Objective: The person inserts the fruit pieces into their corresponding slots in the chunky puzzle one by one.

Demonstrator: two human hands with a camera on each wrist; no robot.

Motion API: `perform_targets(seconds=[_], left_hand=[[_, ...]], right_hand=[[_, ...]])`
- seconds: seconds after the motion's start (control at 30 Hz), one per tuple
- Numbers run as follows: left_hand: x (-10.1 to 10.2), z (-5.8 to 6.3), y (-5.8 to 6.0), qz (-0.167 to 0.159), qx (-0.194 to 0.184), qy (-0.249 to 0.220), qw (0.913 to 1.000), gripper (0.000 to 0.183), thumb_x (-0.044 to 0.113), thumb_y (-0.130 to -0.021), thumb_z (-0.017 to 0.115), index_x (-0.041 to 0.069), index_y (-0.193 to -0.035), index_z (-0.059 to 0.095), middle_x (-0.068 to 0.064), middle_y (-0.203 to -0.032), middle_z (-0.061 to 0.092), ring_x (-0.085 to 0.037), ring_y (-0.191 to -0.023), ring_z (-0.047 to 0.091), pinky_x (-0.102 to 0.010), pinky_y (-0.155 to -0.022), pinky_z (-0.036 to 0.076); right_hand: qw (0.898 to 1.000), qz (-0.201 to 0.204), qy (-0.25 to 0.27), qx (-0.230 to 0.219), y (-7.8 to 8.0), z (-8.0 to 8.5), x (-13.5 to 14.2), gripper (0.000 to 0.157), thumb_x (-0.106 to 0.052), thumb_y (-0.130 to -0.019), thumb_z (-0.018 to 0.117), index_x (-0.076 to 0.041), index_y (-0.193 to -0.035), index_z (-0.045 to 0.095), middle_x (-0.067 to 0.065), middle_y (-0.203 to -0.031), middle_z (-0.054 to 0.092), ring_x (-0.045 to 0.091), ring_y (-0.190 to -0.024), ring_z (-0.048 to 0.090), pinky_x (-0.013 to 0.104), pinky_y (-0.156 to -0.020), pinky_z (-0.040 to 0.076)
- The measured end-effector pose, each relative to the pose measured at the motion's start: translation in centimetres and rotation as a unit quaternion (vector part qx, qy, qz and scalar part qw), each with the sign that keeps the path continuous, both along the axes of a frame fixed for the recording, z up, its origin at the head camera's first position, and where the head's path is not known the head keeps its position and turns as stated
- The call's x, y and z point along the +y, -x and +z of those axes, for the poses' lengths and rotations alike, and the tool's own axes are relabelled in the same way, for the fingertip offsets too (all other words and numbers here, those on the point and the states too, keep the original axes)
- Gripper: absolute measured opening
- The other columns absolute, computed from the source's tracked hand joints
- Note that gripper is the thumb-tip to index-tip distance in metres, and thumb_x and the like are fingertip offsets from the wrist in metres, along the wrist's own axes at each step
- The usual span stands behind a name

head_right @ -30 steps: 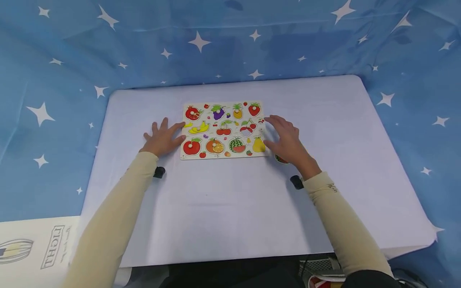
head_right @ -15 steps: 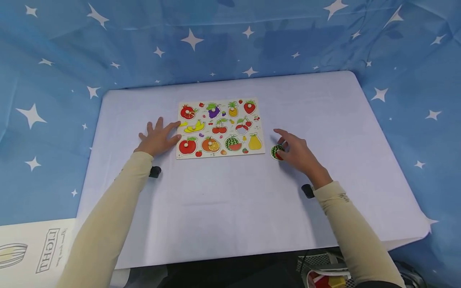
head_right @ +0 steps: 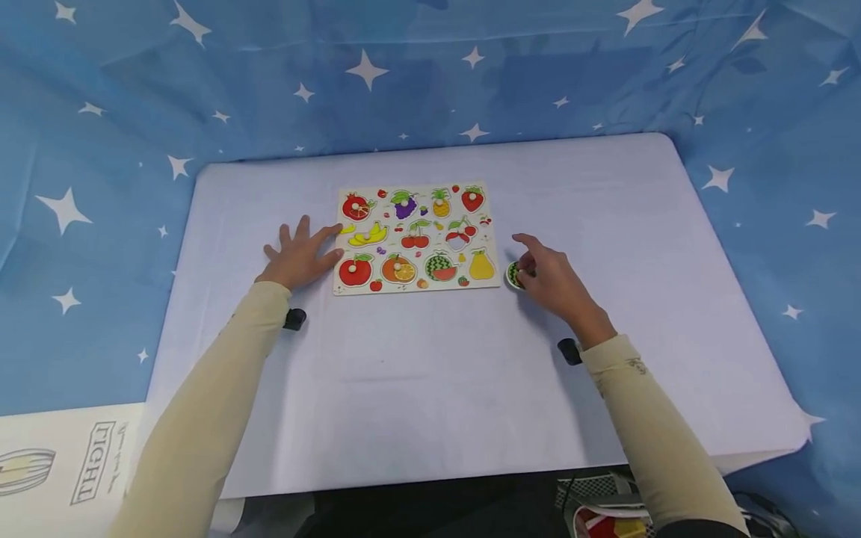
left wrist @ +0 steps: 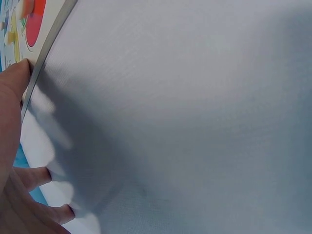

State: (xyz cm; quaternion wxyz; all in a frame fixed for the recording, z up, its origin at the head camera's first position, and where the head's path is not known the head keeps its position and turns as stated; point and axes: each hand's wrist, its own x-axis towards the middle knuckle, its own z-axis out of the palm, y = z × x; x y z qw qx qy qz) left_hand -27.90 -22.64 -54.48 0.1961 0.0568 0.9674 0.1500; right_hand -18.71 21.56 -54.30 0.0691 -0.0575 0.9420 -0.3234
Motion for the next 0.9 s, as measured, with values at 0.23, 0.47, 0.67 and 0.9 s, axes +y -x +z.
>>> perform_targets(seconds=[0.23,0.47,0.67,0.9], left_hand=[[-0.2,0.0,0.3,0.003,0.001,0.005,1.0,0.072,0.047,-0.107,0.059,0.034,-0.171,0.029,-0.021,-0.178,-0.004,-0.058,-0.157,-0.011,-0.084,-0.115,0.001],[0.0,0.1,0.0,0.005,0.0,0.003,1.0,0.071,0.047,-0.108,0.057,0.033,-0.171,0.029,-0.021,-0.178,-0.005,-0.057,-0.157,-0.011,-0.083,-0.116,0.0],[-0.1,-0.4,0.3,0.008,-0.001,0.002,1.0,0.071,0.049,-0.107,0.058,0.035,-0.171,0.03,-0.02,-0.178,-0.005,-0.057,-0.157,-0.012,-0.083,-0.116,0.0],[-0.4,-0.8,0.5,0.003,0.005,0.001,1.0,0.07,0.05,-0.108,0.057,0.034,-0.171,0.03,-0.021,-0.178,-0.005,-0.058,-0.157,-0.011,-0.084,-0.115,-0.001]], right_hand=[[0.999,0.028,0.021,0.009,1.5,0.4,-2.3,0.069,0.006,-0.098,0.069,-0.003,-0.16,0.04,0.023,-0.11,0.071,0.036,-0.101,0.064,0.054,-0.09,0.051],[0.997,0.06,0.044,0.002,3.3,0.3,-5.8,0.065,0.005,-0.099,0.066,-0.004,-0.159,0.043,0.02,-0.11,0.071,0.034,-0.1,0.063,0.052,-0.092,0.05],[0.995,0.086,0.043,-0.003,4.5,-0.2,-9.2,0.063,0.005,-0.099,0.066,-0.004,-0.158,0.045,0.019,-0.112,0.072,0.033,-0.102,0.066,0.052,-0.096,0.054],[0.993,0.115,0.023,0.022,5.1,-0.5,-11.4,0.064,0.007,-0.097,0.069,-0.003,-0.156,0.047,0.014,-0.105,0.072,0.03,-0.095,0.064,0.057,-0.108,0.044]])
